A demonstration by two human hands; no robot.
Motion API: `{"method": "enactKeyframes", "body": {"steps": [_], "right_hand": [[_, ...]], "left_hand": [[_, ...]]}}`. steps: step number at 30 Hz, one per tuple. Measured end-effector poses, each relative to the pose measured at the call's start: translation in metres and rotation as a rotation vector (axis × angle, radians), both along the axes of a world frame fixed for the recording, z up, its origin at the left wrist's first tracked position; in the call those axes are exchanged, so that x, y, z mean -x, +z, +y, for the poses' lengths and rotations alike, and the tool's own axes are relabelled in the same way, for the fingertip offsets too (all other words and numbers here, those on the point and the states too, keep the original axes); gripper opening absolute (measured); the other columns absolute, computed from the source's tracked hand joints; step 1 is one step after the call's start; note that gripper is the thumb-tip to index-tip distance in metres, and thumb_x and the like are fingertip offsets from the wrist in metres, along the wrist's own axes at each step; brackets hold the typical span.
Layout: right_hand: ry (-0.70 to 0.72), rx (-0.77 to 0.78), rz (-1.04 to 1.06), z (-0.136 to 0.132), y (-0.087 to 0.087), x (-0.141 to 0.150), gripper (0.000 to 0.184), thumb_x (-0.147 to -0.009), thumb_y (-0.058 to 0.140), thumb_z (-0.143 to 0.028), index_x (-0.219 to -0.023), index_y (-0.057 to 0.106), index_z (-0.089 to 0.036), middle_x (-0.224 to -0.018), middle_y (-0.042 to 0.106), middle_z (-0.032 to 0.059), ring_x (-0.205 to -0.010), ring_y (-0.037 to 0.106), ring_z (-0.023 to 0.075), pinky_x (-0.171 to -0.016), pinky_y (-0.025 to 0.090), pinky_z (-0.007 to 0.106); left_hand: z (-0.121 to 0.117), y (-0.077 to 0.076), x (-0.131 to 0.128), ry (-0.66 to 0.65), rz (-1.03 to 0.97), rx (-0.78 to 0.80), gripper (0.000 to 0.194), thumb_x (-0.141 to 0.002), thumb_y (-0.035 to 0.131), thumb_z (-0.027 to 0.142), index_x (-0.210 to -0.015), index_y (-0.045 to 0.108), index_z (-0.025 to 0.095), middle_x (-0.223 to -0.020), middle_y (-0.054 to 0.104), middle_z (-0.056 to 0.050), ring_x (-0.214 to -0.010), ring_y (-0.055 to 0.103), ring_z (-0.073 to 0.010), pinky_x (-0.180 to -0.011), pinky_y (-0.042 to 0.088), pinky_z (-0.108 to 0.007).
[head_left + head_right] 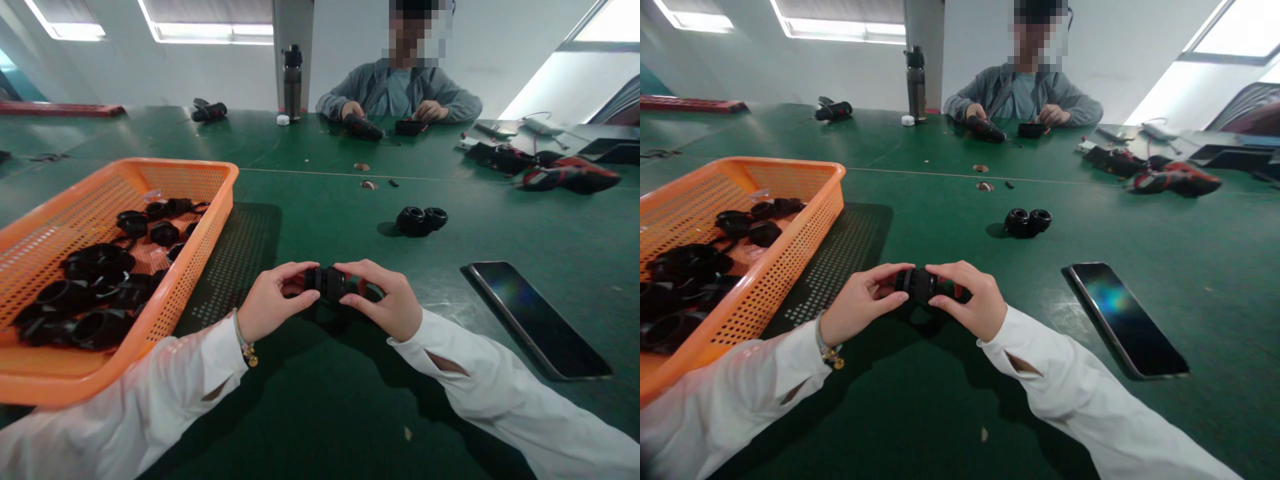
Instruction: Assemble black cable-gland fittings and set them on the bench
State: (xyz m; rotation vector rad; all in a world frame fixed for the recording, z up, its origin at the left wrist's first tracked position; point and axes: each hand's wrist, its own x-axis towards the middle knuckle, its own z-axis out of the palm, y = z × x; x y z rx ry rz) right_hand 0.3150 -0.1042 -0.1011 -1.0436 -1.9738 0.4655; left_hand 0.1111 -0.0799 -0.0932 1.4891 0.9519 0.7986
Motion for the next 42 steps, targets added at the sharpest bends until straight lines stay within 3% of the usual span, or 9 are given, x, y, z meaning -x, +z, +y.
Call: {"method": "enactKeyframes", "body": {"steps": [15, 24, 27, 34, 42], "right_hand": [[0.002, 0.025, 0.0, -0.0019, 0.0015, 0.0007, 0.033, -0.078, 0.061, -0.025, -0.11, 0.062, -0.02, -0.089, 0.069, 0.0067, -0.077, 0.064, 0.0174, -0.065, 0.052, 0.03], [-0.019, 0.029, -0.036, -0.0015, 0.0013, 0.0018, 0.035, -0.074, 0.063, -0.019, -0.109, 0.062, -0.022, -0.101, 0.068, 0.0081, -0.091, 0.064, 0.021, -0.075, 0.054, 0.036], [-0.033, -0.004, -0.035, -0.0014, 0.0007, 0.0027, 0.033, -0.075, 0.062, -0.02, -0.107, 0.063, -0.021, -0.106, 0.064, 0.0102, -0.095, 0.063, 0.022, -0.072, 0.055, 0.035], [-0.035, -0.047, -0.038, -0.0021, 0.0005, 0.0044, 0.037, -0.075, 0.062, -0.02, -0.112, 0.058, -0.022, -0.098, 0.065, 0.0072, -0.084, 0.063, 0.0192, -0.065, 0.054, 0.031], [-0.015, -0.018, -0.011, -0.0023, 0.001, 0.004, 0.028, -0.075, 0.064, -0.02, -0.103, 0.061, -0.021, -0.098, 0.065, 0.0075, -0.081, 0.063, 0.0178, -0.057, 0.052, 0.026]], "left_hand": [[-0.0006, 0.0003, 0.0007, 0.002, 0.007, -0.012, 0.045, -0.066, 0.067, 0.026, -0.108, 0.063, 0.012, -0.098, 0.065, -0.009, -0.085, 0.064, -0.0192, -0.077, 0.055, -0.032], [-0.0013, 0.003, -0.0006, 0.022, 0.043, -0.017, 0.043, -0.065, 0.067, 0.025, -0.106, 0.064, 0.012, -0.096, 0.067, -0.008, -0.083, 0.064, -0.0193, -0.075, 0.056, -0.033], [-0.0011, 0.0032, -0.0007, 0.026, 0.049, -0.015, 0.044, -0.065, 0.067, 0.026, -0.106, 0.063, 0.011, -0.096, 0.066, -0.008, -0.083, 0.064, -0.0191, -0.075, 0.056, -0.032], [-0.001, 0.0026, -0.0008, 0.021, 0.06, -0.029, 0.043, -0.066, 0.066, 0.025, -0.106, 0.064, 0.012, -0.097, 0.068, -0.008, -0.084, 0.065, -0.02, -0.076, 0.056, -0.033], [-0.0004, 0.0025, -0.0005, 0.019, 0.058, -0.026, 0.044, -0.066, 0.066, 0.026, -0.107, 0.063, 0.011, -0.096, 0.068, -0.009, -0.084, 0.065, -0.0202, -0.075, 0.056, -0.033]]}}
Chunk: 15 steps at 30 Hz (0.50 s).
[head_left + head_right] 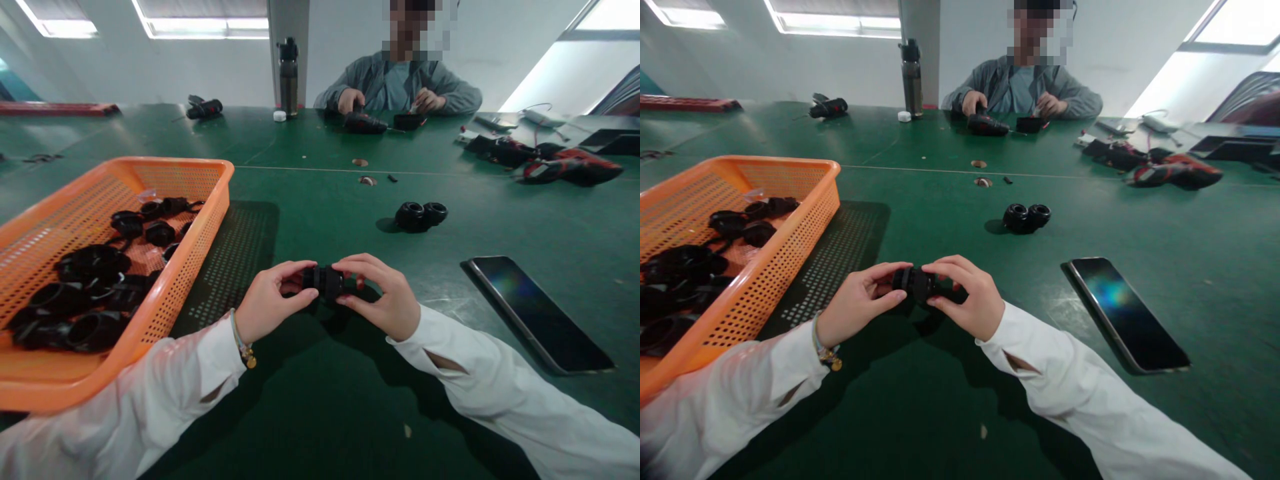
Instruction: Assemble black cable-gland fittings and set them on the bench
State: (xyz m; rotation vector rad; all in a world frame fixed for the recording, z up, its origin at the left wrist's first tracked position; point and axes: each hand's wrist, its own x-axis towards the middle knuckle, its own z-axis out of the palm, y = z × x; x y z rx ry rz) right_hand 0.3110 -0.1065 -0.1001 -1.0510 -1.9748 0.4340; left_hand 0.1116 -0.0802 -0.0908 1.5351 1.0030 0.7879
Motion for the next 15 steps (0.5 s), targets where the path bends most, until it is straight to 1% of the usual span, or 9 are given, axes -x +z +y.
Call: {"method": "enactKeyframes", "body": {"steps": [6, 10, 15], "right_hand": [[0.008, -0.005, 0.005, 0.0008, -0.0004, -0.0005, 0.029, -0.076, 0.064, -0.022, -0.104, 0.061, -0.019, -0.098, 0.065, 0.0087, -0.081, 0.063, 0.018, -0.058, 0.052, 0.026], [0.005, -0.003, -0.003, 0.001, -0.0001, -0.0004, 0.029, -0.076, 0.064, -0.024, -0.105, 0.061, -0.02, -0.098, 0.065, 0.0083, -0.082, 0.063, 0.0184, -0.059, 0.053, 0.027], [0.008, -0.004, -0.001, 0.0007, 0.0001, -0.0008, 0.03, -0.076, 0.064, -0.024, -0.106, 0.061, -0.017, -0.097, 0.065, 0.0096, -0.083, 0.063, 0.0184, -0.06, 0.053, 0.026]], "left_hand": [[-0.0009, 0.0, 0.0001, 0.002, 0.001, 0.006, 0.047, -0.066, 0.066, 0.027, -0.109, 0.062, 0.009, -0.097, 0.067, -0.01, -0.084, 0.065, -0.02, -0.076, 0.056, -0.032], [-0.0007, -0.0002, 0.0002, -0.001, 0.004, -0.005, 0.045, -0.066, 0.066, 0.027, -0.108, 0.063, 0.011, -0.097, 0.067, -0.009, -0.084, 0.065, -0.0199, -0.075, 0.056, -0.032], [0.0002, -0.0014, -0.0002, -0.009, -0.006, -0.007, 0.046, -0.066, 0.066, 0.027, -0.108, 0.062, 0.009, -0.098, 0.067, -0.01, -0.084, 0.065, -0.0201, -0.075, 0.055, -0.032]]}}
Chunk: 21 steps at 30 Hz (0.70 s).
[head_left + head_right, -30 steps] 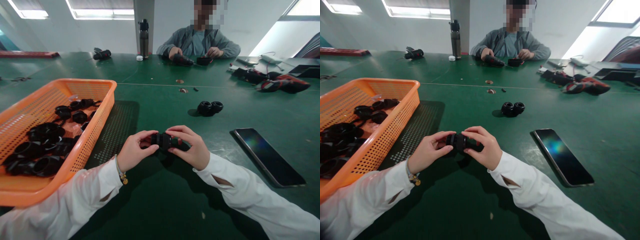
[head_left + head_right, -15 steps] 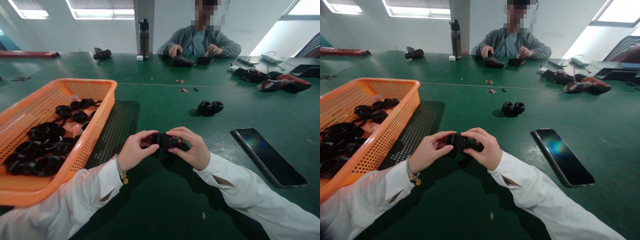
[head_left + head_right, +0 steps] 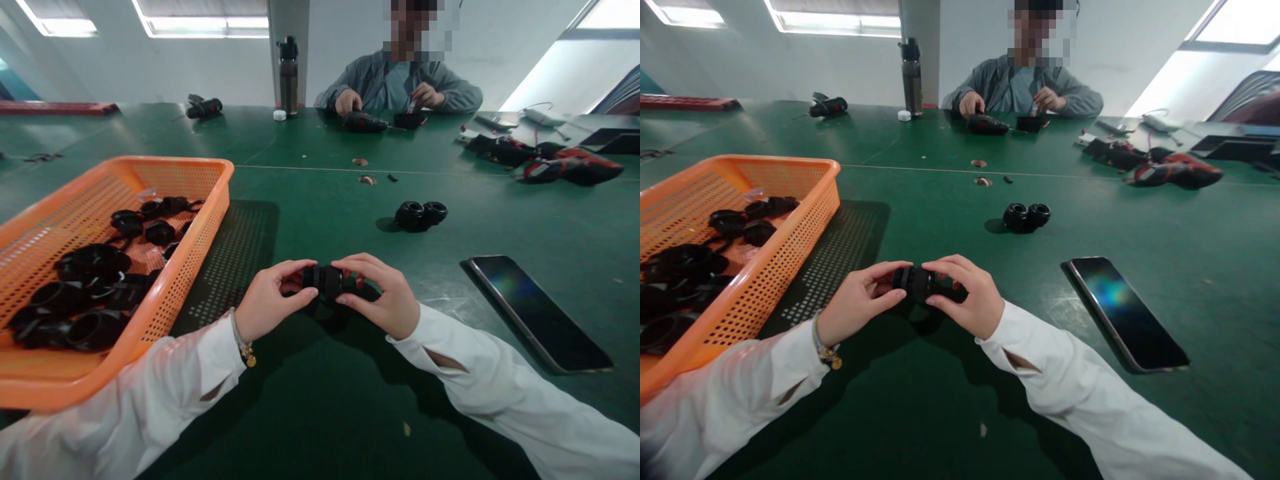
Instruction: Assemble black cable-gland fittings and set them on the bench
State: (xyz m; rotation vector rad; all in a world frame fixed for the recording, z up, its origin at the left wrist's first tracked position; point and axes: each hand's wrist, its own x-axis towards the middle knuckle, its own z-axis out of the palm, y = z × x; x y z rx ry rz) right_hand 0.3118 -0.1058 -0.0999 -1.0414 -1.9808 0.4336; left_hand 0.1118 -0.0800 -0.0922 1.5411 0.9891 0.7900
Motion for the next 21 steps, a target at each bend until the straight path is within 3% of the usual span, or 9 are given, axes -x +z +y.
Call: {"method": "enactKeyframes", "body": {"steps": [21], "right_hand": [[-0.008, 0.0, -0.019, 0.0007, -0.0008, -0.0005, 0.031, -0.078, 0.063, -0.028, -0.106, 0.062, -0.015, -0.094, 0.066, 0.0106, -0.083, 0.064, 0.0195, -0.067, 0.053, 0.03]], "left_hand": [[0.0, 0.0009, 0.001, -0.003, -0.002, 0.001, 0.047, -0.066, 0.065, 0.027, -0.108, 0.062, 0.008, -0.097, 0.067, -0.01, -0.084, 0.064, -0.0198, -0.076, 0.055, -0.033]]}}
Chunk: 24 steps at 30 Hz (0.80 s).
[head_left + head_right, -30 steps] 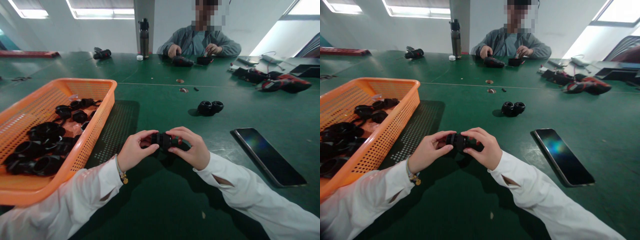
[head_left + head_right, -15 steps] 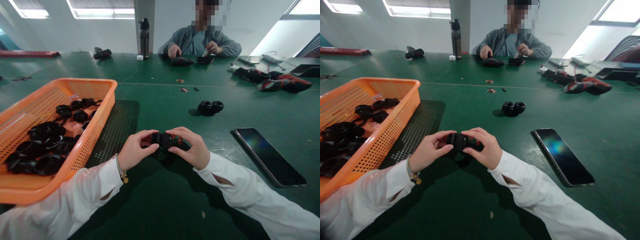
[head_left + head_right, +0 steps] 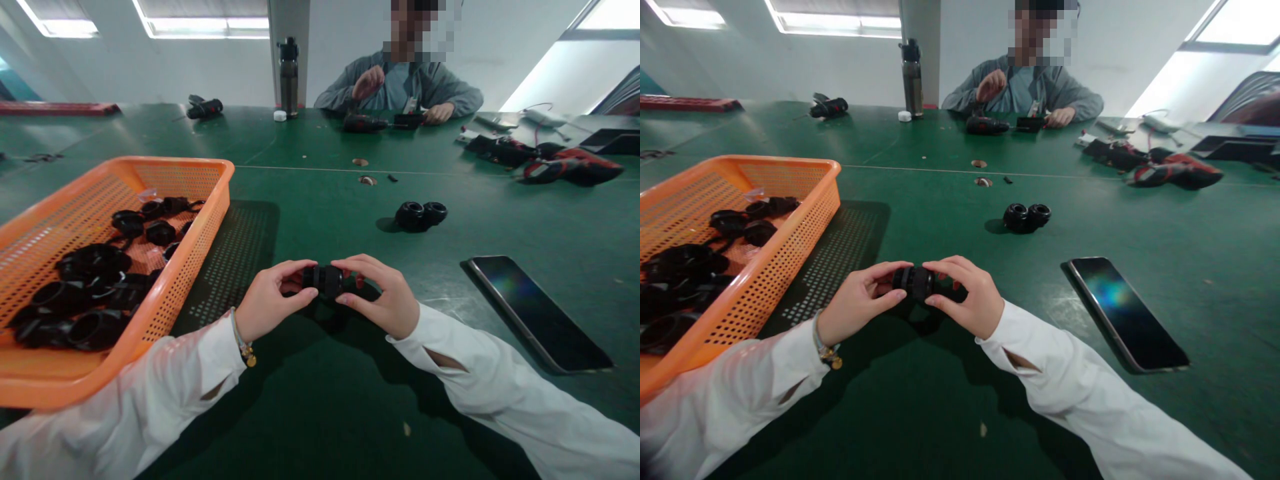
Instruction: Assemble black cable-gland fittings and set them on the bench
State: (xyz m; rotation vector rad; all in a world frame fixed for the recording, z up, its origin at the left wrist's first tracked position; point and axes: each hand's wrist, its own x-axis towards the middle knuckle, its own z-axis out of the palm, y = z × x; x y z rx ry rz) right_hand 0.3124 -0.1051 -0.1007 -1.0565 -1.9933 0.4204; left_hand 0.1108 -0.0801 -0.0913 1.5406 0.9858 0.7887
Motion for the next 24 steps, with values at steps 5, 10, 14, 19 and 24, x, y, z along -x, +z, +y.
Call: {"method": "enactKeyframes", "body": {"steps": [5, 10, 14, 19, 24], "right_hand": [[0.005, 0.012, 0.001, 0.0005, -0.0004, -0.0006, 0.031, -0.079, 0.063, -0.03, -0.107, 0.062, -0.017, -0.093, 0.067, 0.0098, -0.084, 0.064, 0.0201, -0.068, 0.053, 0.032], [0.008, 0.02, 0.007, 0.0008, -0.0005, -0.0008, 0.032, -0.079, 0.063, -0.03, -0.107, 0.062, -0.017, -0.092, 0.067, 0.0097, -0.084, 0.064, 0.02, -0.07, 0.053, 0.032], [0.023, 0.034, 0.023, 0.0006, 0.0001, -0.0002, 0.034, -0.077, 0.064, -0.029, -0.107, 0.062, -0.015, -0.092, 0.067, 0.0102, -0.082, 0.064, 0.0195, -0.064, 0.053, 0.03], [0.018, 0.046, 0.019, 0.0007, 0.0004, 0.0003, 0.036, -0.073, 0.068, -0.028, -0.106, 0.063, -0.019, -0.094, 0.067, 0.0082, -0.081, 0.064, 0.0188, -0.063, 0.053, 0.029], [-0.009, 0.023, 0.008, 0.0006, -0.0005, 0.0, 0.033, -0.074, 0.067, -0.029, -0.104, 0.063, -0.02, -0.1, 0.065, 0.0093, -0.085, 0.064, 0.0196, -0.057, 0.052, 0.027]], "left_hand": [[0.0, -0.0002, -0.0001, 0.002, -0.001, -0.003, 0.045, -0.065, 0.066, 0.027, -0.107, 0.062, 0.01, -0.096, 0.067, -0.009, -0.083, 0.064, -0.0198, -0.075, 0.055, -0.033], [0.0, -0.0004, -0.0005, 0.003, -0.003, 0.0, 0.046, -0.065, 0.065, 0.027, -0.107, 0.062, 0.009, -0.096, 0.067, -0.009, -0.083, 0.064, -0.0195, -0.076, 0.055, -0.032], [0.0, -0.0007, -0.0002, -0.001, 0.004, 0.0, 0.046, -0.065, 0.066, 0.027, -0.107, 0.062, 0.009, -0.097, 0.066, -0.01, -0.083, 0.064, -0.0194, -0.076, 0.055, -0.031], [-0.0006, 0.0004, -0.001, -0.003, 0.011, -0.008, 0.046, -0.064, 0.065, 0.027, -0.106, 0.062, 0.008, -0.095, 0.065, -0.009, -0.081, 0.063, -0.0183, -0.074, 0.055, -0.03], [-0.0006, 0.001, -0.0016, -0.011, 0.019, -0.013, 0.046, -0.064, 0.065, 0.027, -0.106, 0.063, 0.009, -0.096, 0.064, -0.009, -0.08, 0.063, -0.0176, -0.073, 0.055, -0.03]]}}
